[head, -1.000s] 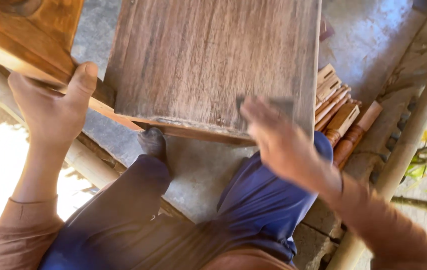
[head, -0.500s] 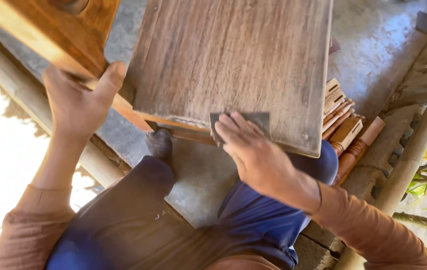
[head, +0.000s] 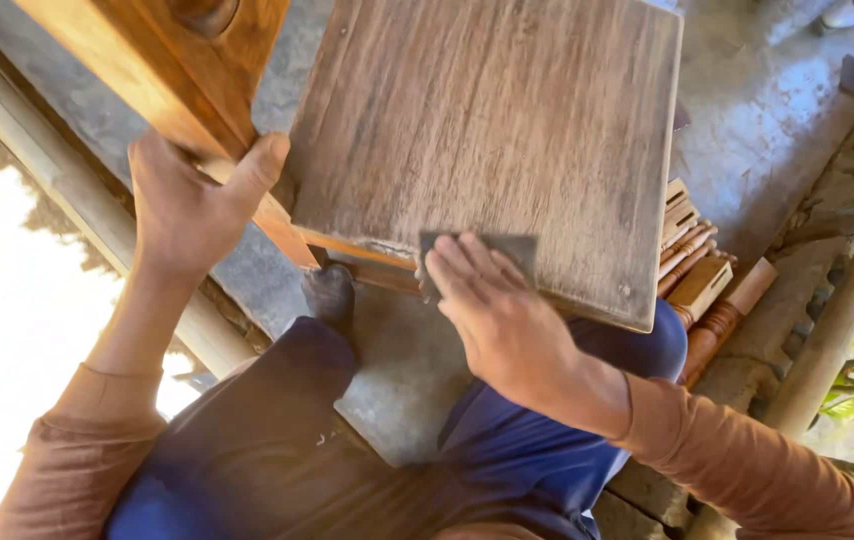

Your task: Sanding the wooden seat of a chair using sandpaper to smooth the surface

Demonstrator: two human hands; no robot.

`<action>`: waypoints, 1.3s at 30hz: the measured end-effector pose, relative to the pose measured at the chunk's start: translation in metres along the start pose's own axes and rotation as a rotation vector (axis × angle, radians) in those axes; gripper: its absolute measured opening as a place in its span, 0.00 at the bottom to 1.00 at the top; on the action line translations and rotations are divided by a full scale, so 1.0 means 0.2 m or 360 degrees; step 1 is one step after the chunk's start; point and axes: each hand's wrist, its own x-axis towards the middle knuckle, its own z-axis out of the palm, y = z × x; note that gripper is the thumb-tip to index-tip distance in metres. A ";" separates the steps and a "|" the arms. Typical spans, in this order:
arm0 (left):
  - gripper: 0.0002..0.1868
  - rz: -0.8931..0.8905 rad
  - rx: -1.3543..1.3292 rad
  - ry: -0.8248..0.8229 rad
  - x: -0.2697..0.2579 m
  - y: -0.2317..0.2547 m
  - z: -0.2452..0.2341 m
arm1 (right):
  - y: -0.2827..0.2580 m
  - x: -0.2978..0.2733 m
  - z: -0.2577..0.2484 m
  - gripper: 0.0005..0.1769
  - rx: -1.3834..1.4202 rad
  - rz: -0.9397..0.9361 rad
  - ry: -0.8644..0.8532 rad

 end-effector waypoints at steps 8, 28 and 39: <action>0.22 0.0000 -0.0069 0.0024 0.02 0.00 0.00 | 0.10 0.23 0.02 0.28 0.0127 -0.0042 -0.0059; 0.22 -0.0177 -0.0107 0.0064 0.02 0.02 0.02 | 0.30 0.58 0.18 0.24 0.0159 -0.0289 -0.0022; 0.20 -0.0107 -0.0047 0.0052 0.01 0.01 0.02 | 0.72 0.72 0.07 0.17 -0.0418 -0.0419 0.0008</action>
